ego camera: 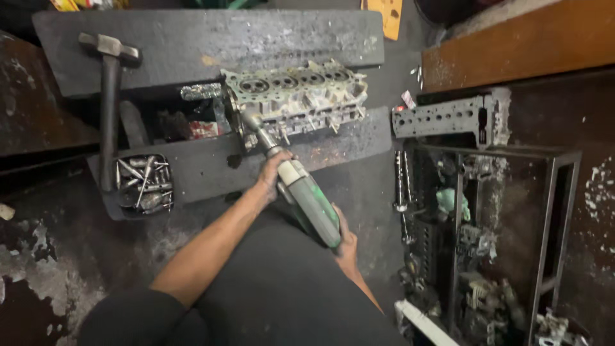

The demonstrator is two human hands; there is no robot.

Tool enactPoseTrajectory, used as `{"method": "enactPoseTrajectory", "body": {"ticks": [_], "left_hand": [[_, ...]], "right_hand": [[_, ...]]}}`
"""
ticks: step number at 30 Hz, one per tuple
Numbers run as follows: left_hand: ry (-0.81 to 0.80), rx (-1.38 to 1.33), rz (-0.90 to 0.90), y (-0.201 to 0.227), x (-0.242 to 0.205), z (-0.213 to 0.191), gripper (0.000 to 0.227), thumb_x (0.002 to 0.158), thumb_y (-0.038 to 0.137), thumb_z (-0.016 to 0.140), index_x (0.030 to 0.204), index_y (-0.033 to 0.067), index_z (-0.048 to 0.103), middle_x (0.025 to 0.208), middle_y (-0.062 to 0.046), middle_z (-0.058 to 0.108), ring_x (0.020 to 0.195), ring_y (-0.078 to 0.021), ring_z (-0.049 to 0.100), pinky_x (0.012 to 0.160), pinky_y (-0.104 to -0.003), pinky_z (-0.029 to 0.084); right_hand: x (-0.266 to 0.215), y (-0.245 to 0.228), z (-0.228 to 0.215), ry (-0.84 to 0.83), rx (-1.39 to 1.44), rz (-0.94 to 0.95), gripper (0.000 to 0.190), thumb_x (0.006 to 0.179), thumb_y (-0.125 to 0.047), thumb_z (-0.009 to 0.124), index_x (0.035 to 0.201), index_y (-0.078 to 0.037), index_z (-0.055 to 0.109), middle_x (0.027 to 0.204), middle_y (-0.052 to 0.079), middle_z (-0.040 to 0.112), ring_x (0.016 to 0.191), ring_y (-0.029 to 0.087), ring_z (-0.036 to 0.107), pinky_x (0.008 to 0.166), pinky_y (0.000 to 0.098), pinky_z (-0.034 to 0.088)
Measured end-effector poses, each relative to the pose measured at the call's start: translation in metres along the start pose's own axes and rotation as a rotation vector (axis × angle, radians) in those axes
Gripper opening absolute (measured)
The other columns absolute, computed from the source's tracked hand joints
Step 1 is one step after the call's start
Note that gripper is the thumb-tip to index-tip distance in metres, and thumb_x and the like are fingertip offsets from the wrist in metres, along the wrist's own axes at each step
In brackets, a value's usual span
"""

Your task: The person uses a green power drill to drill into a metal engine block clamped to a workbench. They reposition the drill multiple times to work on different sections of the block. After drilling, the person removes the drill bit and sets the tool down.

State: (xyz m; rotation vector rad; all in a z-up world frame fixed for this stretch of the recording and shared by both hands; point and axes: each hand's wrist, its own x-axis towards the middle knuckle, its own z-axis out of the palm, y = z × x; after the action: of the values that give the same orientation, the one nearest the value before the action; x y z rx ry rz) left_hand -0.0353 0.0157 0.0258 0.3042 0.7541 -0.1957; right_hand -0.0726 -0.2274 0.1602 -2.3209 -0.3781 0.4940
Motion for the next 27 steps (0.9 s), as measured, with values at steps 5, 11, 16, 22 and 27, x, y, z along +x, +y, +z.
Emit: {"method": "enactPoseTrajectory", "body": {"ticks": [5, 11, 16, 22, 27], "left_hand": [[0.046, -0.035, 0.027, 0.001, -0.003, 0.006, 0.029, 0.081, 0.032, 0.071, 0.098, 0.0086, 0.068, 0.084, -0.008, 0.069, 0.075, -0.0231, 0.069, 0.071, -0.041, 0.060], [-0.004, -0.101, 0.022, 0.016, 0.006, 0.006, 0.027, 0.081, 0.033, 0.071, 0.097, 0.0106, 0.067, 0.083, -0.007, 0.069, 0.074, -0.0241, 0.069, 0.072, -0.042, 0.061], [-0.049, -0.072, 0.049, 0.031, 0.016, 0.004, 0.029, 0.083, 0.033, 0.070, 0.099, 0.0092, 0.069, 0.086, -0.008, 0.070, 0.077, -0.0241, 0.069, 0.074, -0.041, 0.060], [-0.187, -0.132, -0.015, 0.025, 0.029, 0.026, 0.029, 0.081, 0.030, 0.069, 0.098, 0.0067, 0.066, 0.089, -0.011, 0.072, 0.079, -0.0272, 0.072, 0.077, -0.043, 0.062], [-0.210, -0.220, 0.014, 0.027, 0.028, 0.024, 0.029, 0.081, 0.027, 0.069, 0.101, 0.0075, 0.063, 0.091, -0.011, 0.071, 0.080, -0.0269, 0.071, 0.078, -0.045, 0.062]], "right_hand": [[0.005, -0.001, -0.006, 0.005, -0.019, -0.071, 0.076, 0.078, -0.002, 0.078, 0.147, -0.010, 0.047, 0.139, 0.011, 0.065, 0.121, 0.023, 0.066, 0.101, 0.0329, 0.050], [0.025, -0.024, -0.007, 0.008, -0.114, -0.059, 0.072, 0.086, -0.004, 0.069, 0.154, -0.013, 0.050, 0.144, 0.013, 0.067, 0.129, 0.025, 0.068, 0.108, 0.0344, 0.052], [0.030, -0.058, -0.017, -0.062, -0.113, -0.067, 0.080, 0.080, -0.008, 0.076, 0.152, -0.016, 0.043, 0.128, 0.019, 0.071, 0.120, 0.030, 0.068, 0.100, 0.0367, 0.051], [0.020, -0.080, -0.026, -0.001, -0.149, 0.054, 0.083, 0.081, -0.010, 0.077, 0.155, -0.022, 0.041, 0.118, 0.015, 0.076, 0.110, 0.026, 0.076, 0.094, 0.0341, 0.057], [0.030, -0.094, -0.035, -0.016, -0.236, -0.181, 0.099, 0.067, 0.000, 0.082, 0.155, -0.018, 0.039, 0.124, 0.023, 0.071, 0.109, 0.035, 0.073, 0.092, 0.0392, 0.057]]}}
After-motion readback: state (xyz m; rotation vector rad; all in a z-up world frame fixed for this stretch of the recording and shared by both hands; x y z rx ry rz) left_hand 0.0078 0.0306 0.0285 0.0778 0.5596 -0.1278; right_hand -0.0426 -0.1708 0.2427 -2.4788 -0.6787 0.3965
